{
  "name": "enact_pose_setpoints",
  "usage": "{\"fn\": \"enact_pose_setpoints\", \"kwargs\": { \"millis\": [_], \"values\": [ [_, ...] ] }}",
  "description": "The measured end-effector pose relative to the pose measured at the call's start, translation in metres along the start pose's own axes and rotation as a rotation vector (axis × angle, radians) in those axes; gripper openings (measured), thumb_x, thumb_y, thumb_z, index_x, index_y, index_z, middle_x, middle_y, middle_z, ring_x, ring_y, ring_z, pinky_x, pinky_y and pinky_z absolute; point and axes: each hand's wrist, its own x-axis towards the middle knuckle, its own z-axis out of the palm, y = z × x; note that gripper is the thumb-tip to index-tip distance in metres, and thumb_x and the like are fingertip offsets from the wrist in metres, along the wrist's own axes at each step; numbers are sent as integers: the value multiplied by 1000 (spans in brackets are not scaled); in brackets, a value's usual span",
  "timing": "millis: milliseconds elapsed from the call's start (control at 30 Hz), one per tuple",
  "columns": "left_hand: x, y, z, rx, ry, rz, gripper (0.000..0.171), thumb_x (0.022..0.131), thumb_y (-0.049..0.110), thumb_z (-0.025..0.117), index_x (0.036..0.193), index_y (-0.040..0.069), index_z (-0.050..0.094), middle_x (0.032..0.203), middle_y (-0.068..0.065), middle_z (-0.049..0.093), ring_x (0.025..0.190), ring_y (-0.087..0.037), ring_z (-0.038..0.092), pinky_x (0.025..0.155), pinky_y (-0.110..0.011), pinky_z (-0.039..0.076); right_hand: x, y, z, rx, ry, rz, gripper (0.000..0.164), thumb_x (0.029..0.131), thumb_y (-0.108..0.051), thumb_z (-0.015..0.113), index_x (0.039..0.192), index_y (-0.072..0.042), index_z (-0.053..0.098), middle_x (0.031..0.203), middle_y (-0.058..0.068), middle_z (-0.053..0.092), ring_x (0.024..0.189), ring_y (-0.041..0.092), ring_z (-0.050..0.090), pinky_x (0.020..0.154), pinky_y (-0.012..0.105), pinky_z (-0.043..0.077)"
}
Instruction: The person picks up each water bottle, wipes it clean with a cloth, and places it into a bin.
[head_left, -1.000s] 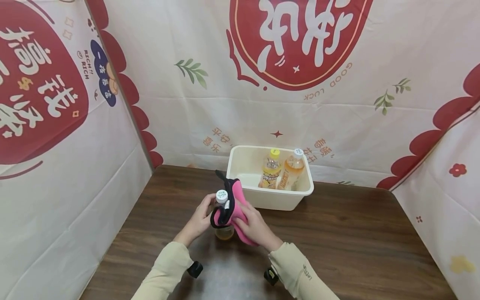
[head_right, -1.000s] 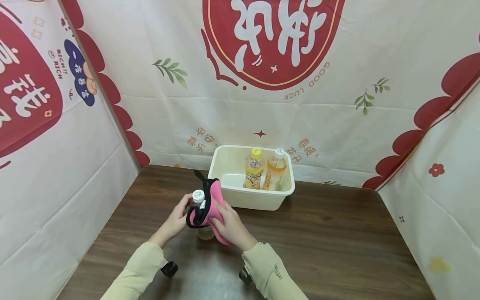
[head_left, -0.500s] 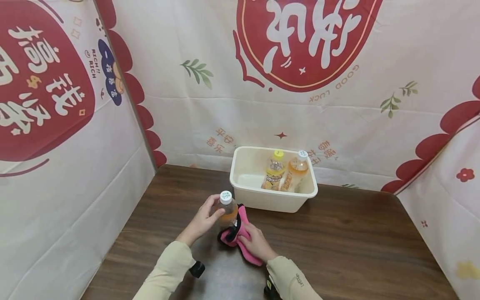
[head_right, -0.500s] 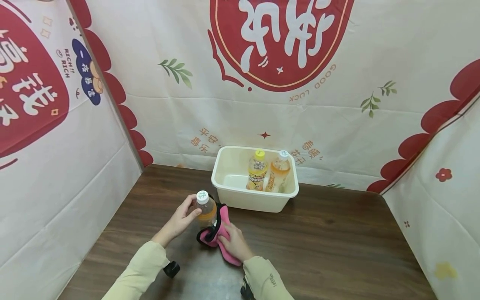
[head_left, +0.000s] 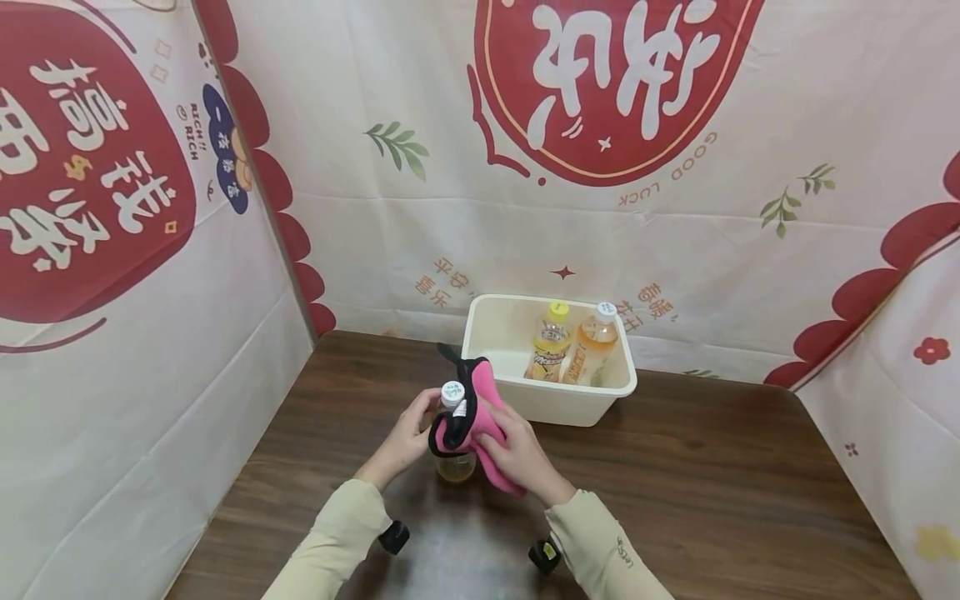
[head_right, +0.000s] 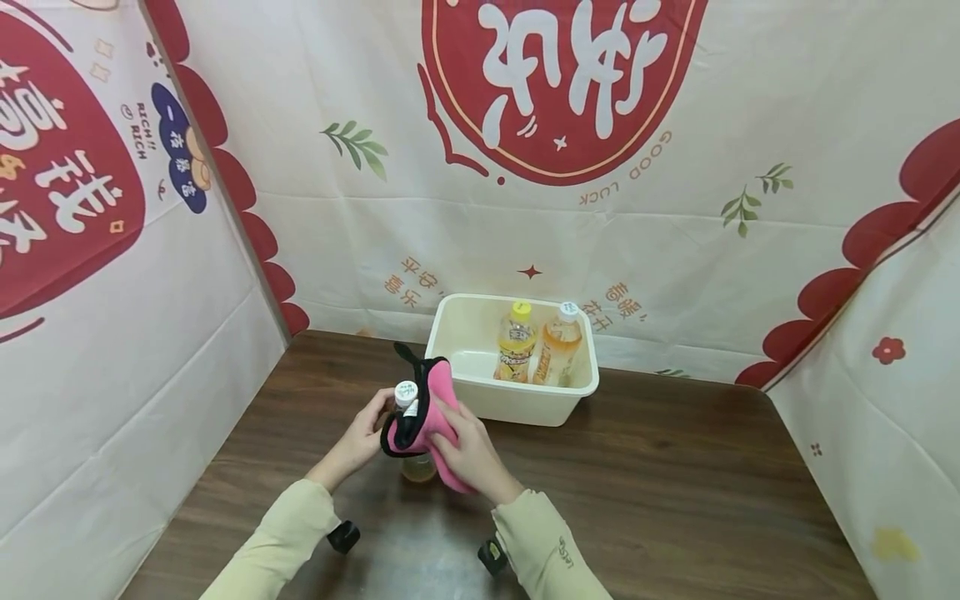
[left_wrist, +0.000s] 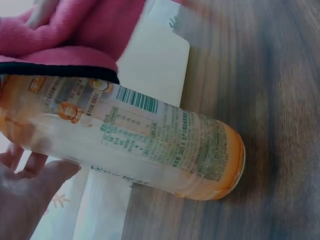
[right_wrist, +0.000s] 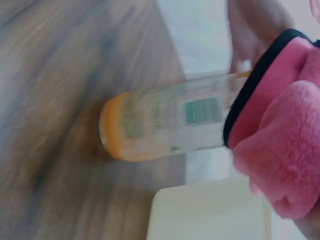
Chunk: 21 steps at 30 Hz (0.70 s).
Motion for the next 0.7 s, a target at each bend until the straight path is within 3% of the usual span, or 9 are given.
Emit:
{"fn": "enact_pose_setpoints", "kwargs": {
  "millis": [67, 167, 333, 567, 700],
  "values": [
    [-1, 0, -1, -22, -2, -21, 33, 86, -5, 54, 117, -9, 44, 113, -26, 49, 105, -35, 47, 84, -46, 46, 2, -3, 1, -26, -1, -7, 47, 81, -7, 66, 126, -9, 54, 126, 11, 53, 106, 20, 53, 89, 38, 45],
    [-1, 1, -2, 11, 23, -2, 32, 85, -6, 55, 115, -9, 46, 111, -25, 50, 103, -37, 48, 85, -48, 44, -1, 1, 8, -16, 21, -24, 47, 80, -4, 66, 125, -7, 55, 125, 13, 54, 105, 22, 54, 88, 38, 45],
    [0, 1, -1, 69, 31, 34, 32, 84, -4, 57, 114, -9, 48, 109, -23, 53, 103, -36, 50, 88, -49, 41, -21, 25, 25, 19, 91, 8, 42, 77, 0, 67, 118, -3, 59, 116, 13, 60, 98, 24, 58, 83, 35, 47],
    [-1, 0, 2, 33, -18, 1, 34, 86, -1, 57, 117, -7, 46, 112, -22, 52, 105, -30, 47, 90, -51, 39, -54, 60, 46, -13, 1, 184, 32, 78, -2, 66, 110, -7, 63, 113, 11, 60, 101, 23, 57, 85, 35, 46],
    [0, 0, 0, 21, -10, -14, 34, 86, -2, 57, 118, -7, 46, 112, -23, 51, 104, -29, 46, 91, -54, 37, -55, 68, 51, 0, -23, 200, 36, 78, -2, 65, 114, -6, 62, 115, 12, 59, 103, 24, 57, 86, 39, 46]
  ]
}}
